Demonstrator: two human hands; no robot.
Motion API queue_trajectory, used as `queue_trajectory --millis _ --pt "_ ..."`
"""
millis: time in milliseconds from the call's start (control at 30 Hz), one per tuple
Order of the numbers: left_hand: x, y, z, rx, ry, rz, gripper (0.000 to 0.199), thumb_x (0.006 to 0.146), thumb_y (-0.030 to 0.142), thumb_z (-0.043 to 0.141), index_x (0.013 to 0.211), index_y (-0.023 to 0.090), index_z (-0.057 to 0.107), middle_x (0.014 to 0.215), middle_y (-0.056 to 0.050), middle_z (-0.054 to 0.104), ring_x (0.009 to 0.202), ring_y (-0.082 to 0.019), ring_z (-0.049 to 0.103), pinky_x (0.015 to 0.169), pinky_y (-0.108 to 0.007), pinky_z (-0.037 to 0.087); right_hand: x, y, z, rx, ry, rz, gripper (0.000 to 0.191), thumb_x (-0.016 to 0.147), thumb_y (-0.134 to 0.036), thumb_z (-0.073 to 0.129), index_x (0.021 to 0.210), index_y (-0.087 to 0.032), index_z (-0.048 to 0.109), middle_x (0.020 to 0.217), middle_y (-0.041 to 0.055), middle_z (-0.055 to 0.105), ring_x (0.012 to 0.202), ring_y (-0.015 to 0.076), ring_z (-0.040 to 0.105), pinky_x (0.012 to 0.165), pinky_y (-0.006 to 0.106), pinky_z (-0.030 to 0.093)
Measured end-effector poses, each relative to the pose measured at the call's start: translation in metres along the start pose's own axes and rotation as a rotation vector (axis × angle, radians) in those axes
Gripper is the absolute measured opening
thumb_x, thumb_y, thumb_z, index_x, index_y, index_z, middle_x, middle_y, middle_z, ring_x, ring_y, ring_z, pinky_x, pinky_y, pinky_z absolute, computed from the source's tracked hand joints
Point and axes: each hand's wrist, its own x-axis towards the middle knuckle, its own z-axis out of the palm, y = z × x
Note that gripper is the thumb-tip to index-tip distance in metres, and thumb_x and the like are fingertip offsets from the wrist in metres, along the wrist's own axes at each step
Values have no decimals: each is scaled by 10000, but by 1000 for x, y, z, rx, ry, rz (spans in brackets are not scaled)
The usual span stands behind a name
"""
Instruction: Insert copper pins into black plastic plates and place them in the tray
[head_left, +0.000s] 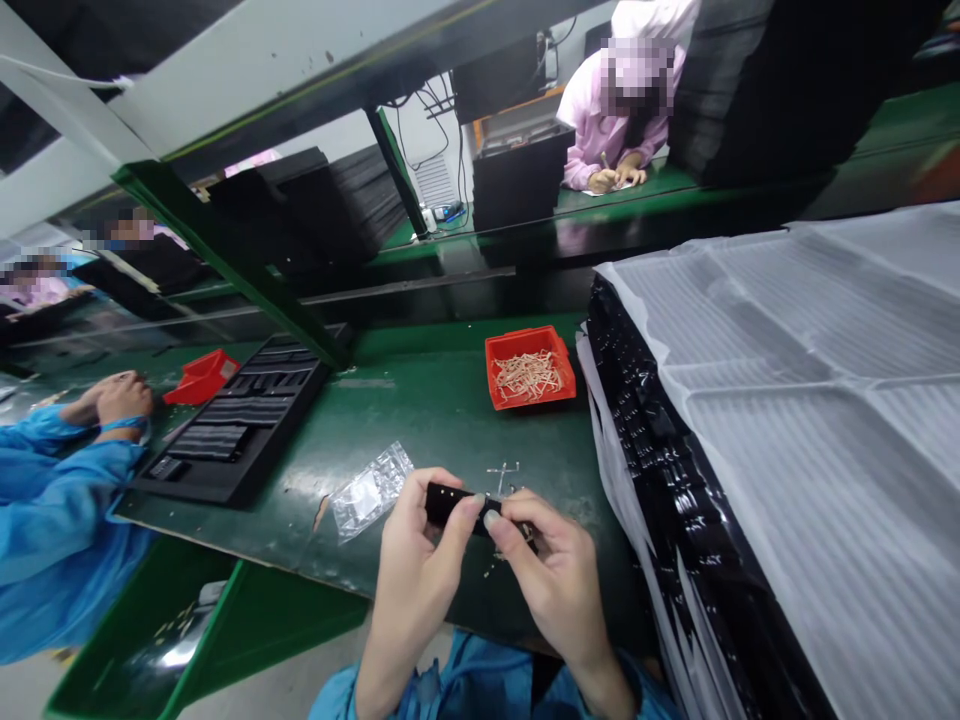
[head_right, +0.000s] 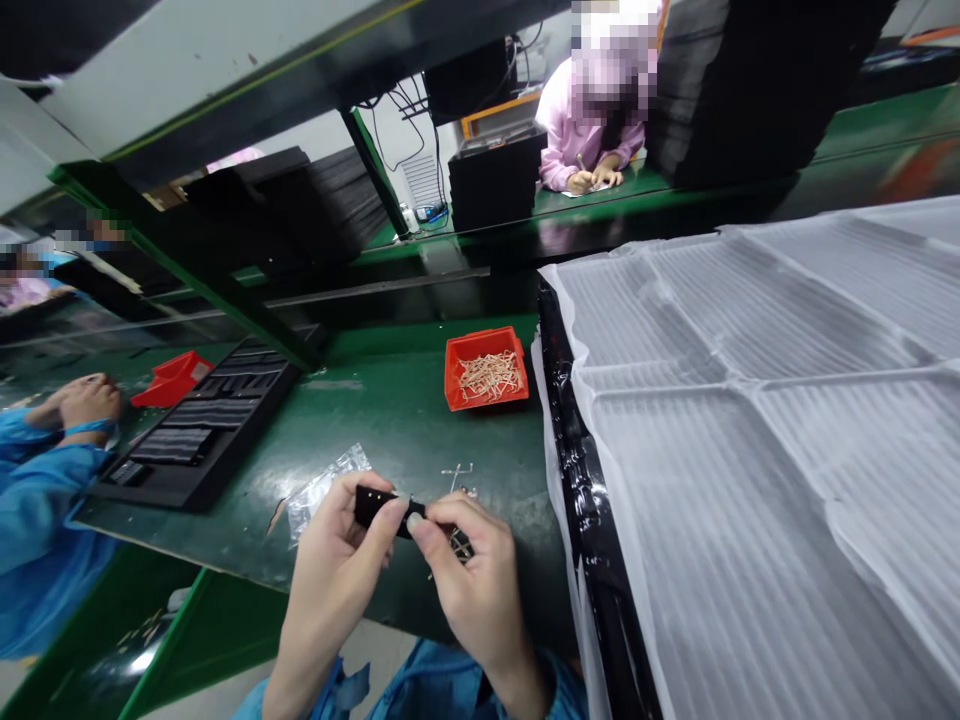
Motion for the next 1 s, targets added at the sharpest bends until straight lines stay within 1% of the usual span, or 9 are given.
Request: queue_trajectory --millis 167,233,300,367,433,533,633,833,1000 --pt "3 2 1 1 45 -14 345 765 446 828 918 203 637 727 24 655 644 -165 650 578 -233 519 1 -4 0 -17 -45 -61 224 999 -278 682 800 -189 734 773 17 703 720 140 654 681 240 504" --pt "3 1 1 45 120 -33 414 711 525 868 864 208 650 689 30 648 603 -158 617 547 -225 485 2 -6 1 -49 -61 -94 245 1006 -302 674 801 -189 747 779 28 721 727 151 673 687 254 519" --pt "4 -1 -1 114 171 -77 442 733 613 841 828 218 666 655 28 651 568 -158 592 527 -230 461 3 -4 3 -138 -60 -169 293 1019 -331 652 776 -195 741 748 29 721 706 158 673 688 273 530" --pt "7 -7 -5 191 178 -100 442 813 669 750 834 232 692 690 8 703 603 -180 635 566 -245 487 6 0 5 -282 13 -268 295 1029 -346 631 796 -201 737 756 39 731 720 174 683 705 299 545" --pt "10 -13 -8 257 150 -82 446 881 685 660 875 243 722 775 -17 761 699 -214 707 645 -263 536 8 4 6 -425 150 -356 210 1028 -335 634 924 -198 754 851 67 757 800 202 711 749 326 574" --pt "12 -19 -9 277 85 11 423 931 646 611 917 246 745 843 -33 787 770 -233 749 718 -275 582 8 8 7 -556 240 -468 162 1026 -232 639 1137 -194 751 1001 103 769 902 219 719 799 348 600" --pt "7 -15 -5 185 51 131 351 975 545 595 892 235 738 795 -23 767 707 -207 740 687 -253 592 6 9 5 -590 200 -541 202 1019 -132 627 1137 -218 766 1007 97 765 895 209 703 776 345 595" --pt "-5 -3 0 80 72 248 248 1040 337 561 871 236 711 736 14 738 678 -168 739 661 -216 572 3 9 3 -445 146 -466 222 996 -60 623 1087 -223 744 988 69 756 918 199 701 811 328 596" --pt "-8 -11 -5 172 -9 541 184 1013 159 592 962 241 748 806 4 790 668 -156 755 654 -205 580 5 7 3 -346 145 -377 155 1019 -108 572 958 -221 660 914 37 701 878 173 708 771 275 595"
